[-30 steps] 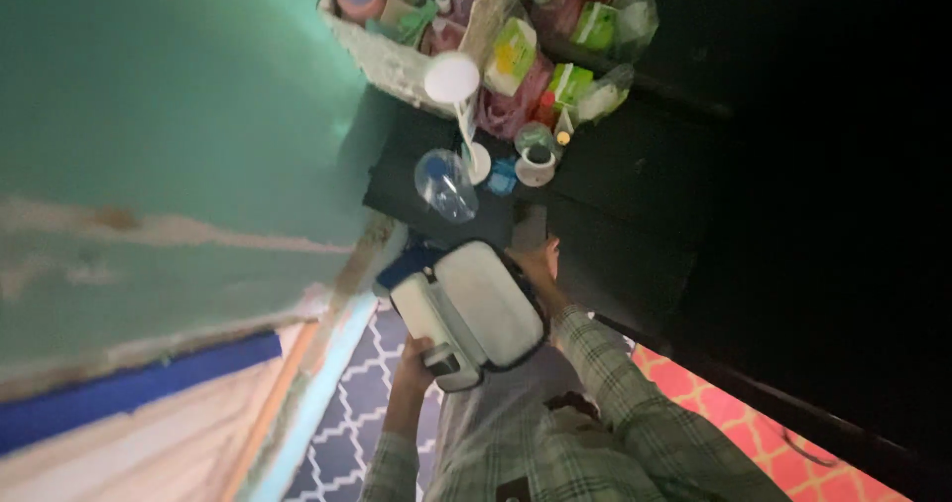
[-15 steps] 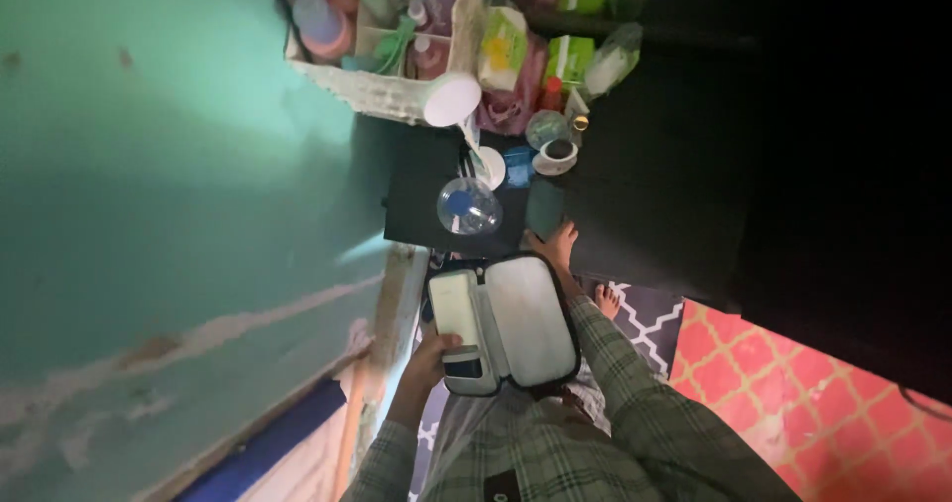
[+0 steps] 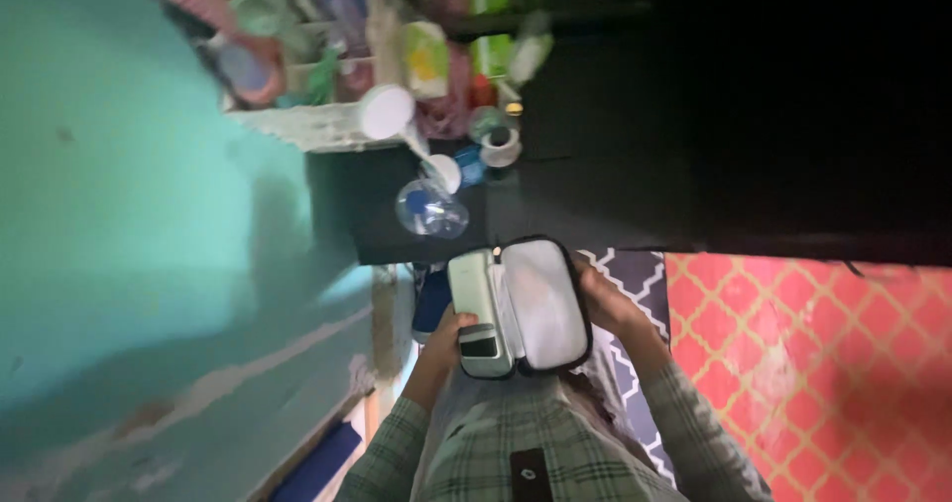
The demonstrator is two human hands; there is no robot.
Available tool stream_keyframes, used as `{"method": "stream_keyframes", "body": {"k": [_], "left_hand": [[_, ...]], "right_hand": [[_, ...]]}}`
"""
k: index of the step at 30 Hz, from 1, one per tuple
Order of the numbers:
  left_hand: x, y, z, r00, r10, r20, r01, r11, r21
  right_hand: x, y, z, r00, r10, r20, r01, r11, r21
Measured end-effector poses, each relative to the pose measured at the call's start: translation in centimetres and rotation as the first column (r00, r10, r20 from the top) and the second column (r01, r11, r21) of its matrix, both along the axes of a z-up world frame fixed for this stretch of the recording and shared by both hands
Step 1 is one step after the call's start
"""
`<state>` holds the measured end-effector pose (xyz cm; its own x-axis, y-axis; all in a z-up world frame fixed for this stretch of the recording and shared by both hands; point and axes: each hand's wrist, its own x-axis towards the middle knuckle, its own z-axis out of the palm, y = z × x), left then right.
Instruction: Coiling and organizing various power cables and electronic accessories into a storage case.
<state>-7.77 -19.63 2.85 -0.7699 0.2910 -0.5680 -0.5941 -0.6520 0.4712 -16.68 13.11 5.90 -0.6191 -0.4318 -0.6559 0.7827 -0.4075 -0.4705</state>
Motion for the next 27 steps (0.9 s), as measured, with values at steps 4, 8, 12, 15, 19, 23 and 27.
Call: {"method": "stream_keyframes", "body": {"k": [4, 8, 12, 15, 19, 23, 27], "left_hand": [[-3.7, 3.7, 5.8, 0.973, -0.223, -0.059, 0.220, 0.974, -0.050], [-6.0, 8.9, 11.3, 0.897, -0.424, -0.124, 0.408, 0.903, -0.133], [-6.1, 15.3, 13.1, 0.808, -0.565, -0.165, 0.522, 0.818, -0.243], [-4.2, 21.0, 14.4, 0.738, -0.639, -0.218, 0.526, 0.746, -0.408], [-0.1, 29.9, 15.2, 0.649, -0.727, -0.223, 0.530, 0.643, -0.554], [5.0, 38.6, 11.3, 0.561, -0.817, -0.135, 0.547, 0.488, -0.681], [7.8, 47.0, 15.7, 0.391, -0.891, -0.229, 0.608, 0.437, -0.663]], "right_hand": [[4.1, 2.6, 5.0, 0.969, -0.037, -0.243, 0.085, 0.978, 0.189], [7.8, 6.3, 6.1, 0.903, -0.307, -0.301, 0.387, 0.885, 0.259], [11.8, 11.0, 10.8, 0.820, -0.481, -0.309, 0.566, 0.761, 0.317], [16.2, 15.2, 12.3, 0.753, -0.545, -0.370, 0.655, 0.678, 0.335], [23.5, 21.5, 11.9, 0.651, -0.640, -0.408, 0.758, 0.523, 0.390], [30.6, 28.2, 11.9, 0.536, -0.726, -0.431, 0.836, 0.383, 0.394], [36.3, 35.2, 12.5, 0.434, -0.795, -0.424, 0.867, 0.240, 0.438]]}}
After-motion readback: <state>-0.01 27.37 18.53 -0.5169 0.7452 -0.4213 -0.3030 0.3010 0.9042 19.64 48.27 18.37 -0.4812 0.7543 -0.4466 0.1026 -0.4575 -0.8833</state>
